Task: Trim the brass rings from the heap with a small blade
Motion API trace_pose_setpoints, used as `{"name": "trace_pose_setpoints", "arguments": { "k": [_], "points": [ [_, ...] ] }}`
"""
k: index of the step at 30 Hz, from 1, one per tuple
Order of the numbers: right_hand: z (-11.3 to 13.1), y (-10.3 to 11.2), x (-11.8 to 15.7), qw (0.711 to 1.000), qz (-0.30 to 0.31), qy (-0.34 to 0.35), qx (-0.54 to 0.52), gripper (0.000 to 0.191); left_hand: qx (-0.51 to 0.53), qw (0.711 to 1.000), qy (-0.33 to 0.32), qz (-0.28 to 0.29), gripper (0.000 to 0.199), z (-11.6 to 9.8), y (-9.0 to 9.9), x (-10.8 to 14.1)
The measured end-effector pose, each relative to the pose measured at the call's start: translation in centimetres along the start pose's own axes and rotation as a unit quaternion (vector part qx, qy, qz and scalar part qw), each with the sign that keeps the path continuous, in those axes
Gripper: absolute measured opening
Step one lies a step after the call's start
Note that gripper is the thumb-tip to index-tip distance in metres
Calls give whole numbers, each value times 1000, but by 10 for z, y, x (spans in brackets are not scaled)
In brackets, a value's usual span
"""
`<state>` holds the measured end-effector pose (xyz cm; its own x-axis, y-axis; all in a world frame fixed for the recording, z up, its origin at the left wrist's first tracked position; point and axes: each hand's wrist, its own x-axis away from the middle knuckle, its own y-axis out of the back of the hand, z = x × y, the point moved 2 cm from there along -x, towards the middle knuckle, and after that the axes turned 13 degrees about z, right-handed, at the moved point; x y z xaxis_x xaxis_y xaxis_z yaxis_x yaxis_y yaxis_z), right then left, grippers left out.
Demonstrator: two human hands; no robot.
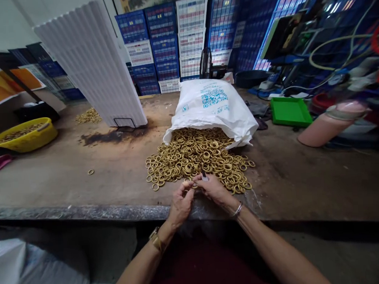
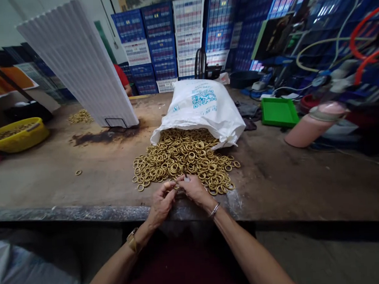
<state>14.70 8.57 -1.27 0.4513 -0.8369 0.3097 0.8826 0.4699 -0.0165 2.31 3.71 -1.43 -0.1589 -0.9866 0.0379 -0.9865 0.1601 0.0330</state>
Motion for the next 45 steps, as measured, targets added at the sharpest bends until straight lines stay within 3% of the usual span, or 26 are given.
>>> {"name": "trace_pose_setpoints", "arguments": {
  "k": [5, 9, 15, 24, 28, 35, 38, 40, 45],
  "points": [
    [0, -4, 5, 990, 51, -43, -123, 20, -116, 985, -127, -27, 19, 3, 4, 2],
    [-1, -6, 7, 979, 81, -67, -175, 20, -170, 971, -166, -6, 21, 8, 4, 3],
    [-4, -10, 8, 990, 44, -44, -124, 22, -36, 998, -44, 14, 16, 5, 2, 0],
    [-5, -15, 7, 998, -8, 8, 58, 24, 79, 993, 85, 26, 19, -2, -1, 4],
    [-5, -14, 9, 999, -9, -2, 52, 25, 102, 985, 124, 63, 25, 0, 0, 8],
    [-12, -15, 8, 999, 20, -26, -2, 27, 236, 955, 135, 116, 26, -3, 1, 13],
    [-9, -12, 8, 998, -30, 1, 59, 22, 267, 948, 139, 101, 28, -4, 0, 14],
    [-5, -10, 11, 985, -61, 38, 158, 18, 277, 947, 137, 84, 28, -4, 1, 14],
    [-4, -15, 24, 895, 3, 101, 435, 15, 272, 952, 125, 57, 30, -3, 2, 14]
  ]
}}
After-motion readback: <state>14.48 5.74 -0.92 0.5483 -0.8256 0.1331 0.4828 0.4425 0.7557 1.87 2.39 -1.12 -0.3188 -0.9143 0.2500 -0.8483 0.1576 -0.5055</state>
